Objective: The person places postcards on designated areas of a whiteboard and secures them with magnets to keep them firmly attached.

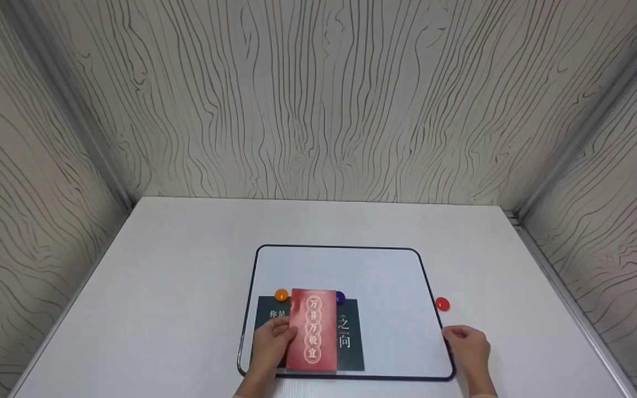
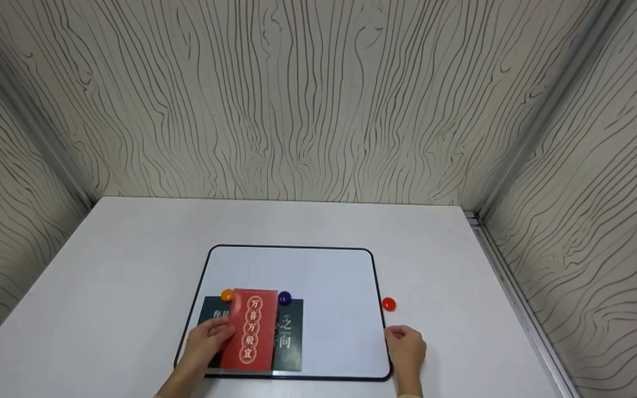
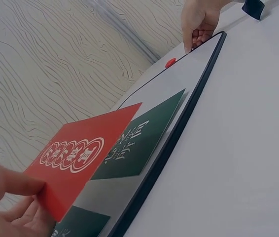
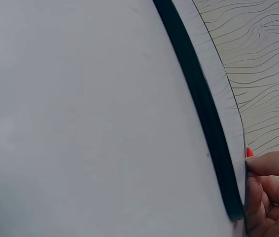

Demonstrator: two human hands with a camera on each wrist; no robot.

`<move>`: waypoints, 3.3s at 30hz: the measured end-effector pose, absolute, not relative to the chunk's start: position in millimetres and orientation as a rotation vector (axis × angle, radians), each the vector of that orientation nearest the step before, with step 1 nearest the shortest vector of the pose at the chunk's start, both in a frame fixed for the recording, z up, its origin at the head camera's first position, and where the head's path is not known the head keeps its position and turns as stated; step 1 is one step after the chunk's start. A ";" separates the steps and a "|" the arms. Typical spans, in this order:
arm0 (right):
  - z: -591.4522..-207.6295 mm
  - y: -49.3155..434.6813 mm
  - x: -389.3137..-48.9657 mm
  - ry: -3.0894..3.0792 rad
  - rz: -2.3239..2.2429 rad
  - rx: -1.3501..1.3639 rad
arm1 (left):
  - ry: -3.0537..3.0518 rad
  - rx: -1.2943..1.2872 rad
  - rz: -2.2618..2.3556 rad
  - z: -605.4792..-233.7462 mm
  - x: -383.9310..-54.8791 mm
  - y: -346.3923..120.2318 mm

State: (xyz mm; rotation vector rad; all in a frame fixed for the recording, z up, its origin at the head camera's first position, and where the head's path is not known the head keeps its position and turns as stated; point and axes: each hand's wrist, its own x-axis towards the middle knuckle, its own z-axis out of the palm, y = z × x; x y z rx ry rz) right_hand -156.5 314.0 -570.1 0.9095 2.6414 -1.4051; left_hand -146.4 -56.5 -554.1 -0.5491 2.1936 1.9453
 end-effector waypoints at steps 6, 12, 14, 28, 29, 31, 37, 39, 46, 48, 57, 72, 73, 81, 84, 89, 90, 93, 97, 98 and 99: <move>-569.4 313.3 -155.6 2.635 -1.398 0.924 | 2.194 -0.543 1.933 -555.6 -146.2 -53.5; -566.9 311.2 -155.1 2.627 -1.401 0.935 | 2.193 -0.518 1.926 -555.6 -146.3 -51.3; -566.2 310.8 -155.1 2.623 -1.405 0.937 | 2.184 -0.511 1.931 -555.6 -146.4 -50.6; -569.1 310.8 -156.7 2.632 -1.408 0.956 | 2.067 -0.519 1.944 -551.6 -150.1 -40.9; -568.8 311.1 -156.3 2.637 -1.409 0.943 | 2.066 -0.507 1.950 -551.7 -150.2 -39.5; -568.1 311.6 -155.5 2.644 -1.409 0.924 | 2.056 -0.484 1.961 -552.2 -150.2 -36.5; -563.8 316.3 -155.9 2.618 -1.403 0.843 | 2.052 -0.432 1.966 -555.8 -148.7 -27.7; -561.1 319.1 -157.1 2.604 -1.385 0.814 | 2.042 -0.430 1.968 -557.1 -148.2 -25.6; -551.1 327.4 -164.1 2.528 -1.306 0.761 | 2.019 -0.436 1.932 -560.4 -148.0 -19.8; -548.8 329.1 -165.5 2.493 -1.290 0.762 | 1.984 -0.448 1.933 -560.6 -148.0 -17.5; -547.4 334.9 -166.1 2.386 -1.332 0.818 | 1.854 -0.408 1.986 -561.9 -148.7 -6.3; -550.4 336.8 -164.6 2.363 -1.371 0.827 | 1.790 -0.423 2.020 -563.5 -155.3 6.3; -550.6 336.9 -164.6 2.362 -1.375 0.826 | 1.786 -0.426 2.019 -562.8 -155.9 6.8; -550.6 337.2 -163.5 2.362 -1.380 0.824 | 1.752 -0.401 2.017 -556.2 -157.8 10.8; -550.4 337.1 -163.2 2.364 -1.383 0.820 | 1.740 -0.375 2.020 -555.8 -158.8 12.4; -551.4 337.4 -163.6 2.368 -1.390 0.816 | 1.775 -0.340 1.983 -555.3 -160.5 16.1; -551.8 337.5 -163.7 2.372 -1.388 0.815 | 1.789 -0.337 1.973 -555.1 -160.7 17.1; -552.4 337.4 -163.9 2.382 -1.379 0.808 | 1.827 -0.335 1.946 -553.7 -161.1 20.6; -552.0 336.0 -164.1 2.388 -1.372 0.810 | 1.855 -0.347 1.930 -553.5 -162.2 25.4; -552.0 335.7 -164.1 2.390 -1.371 0.812 | 1.860 -0.350 1.927 -553.8 -162.4 26.4; -551.5 335.3 -164.0 2.391 -1.370 0.810 | 1.869 -0.349 1.922 -554.1 -162.6 27.3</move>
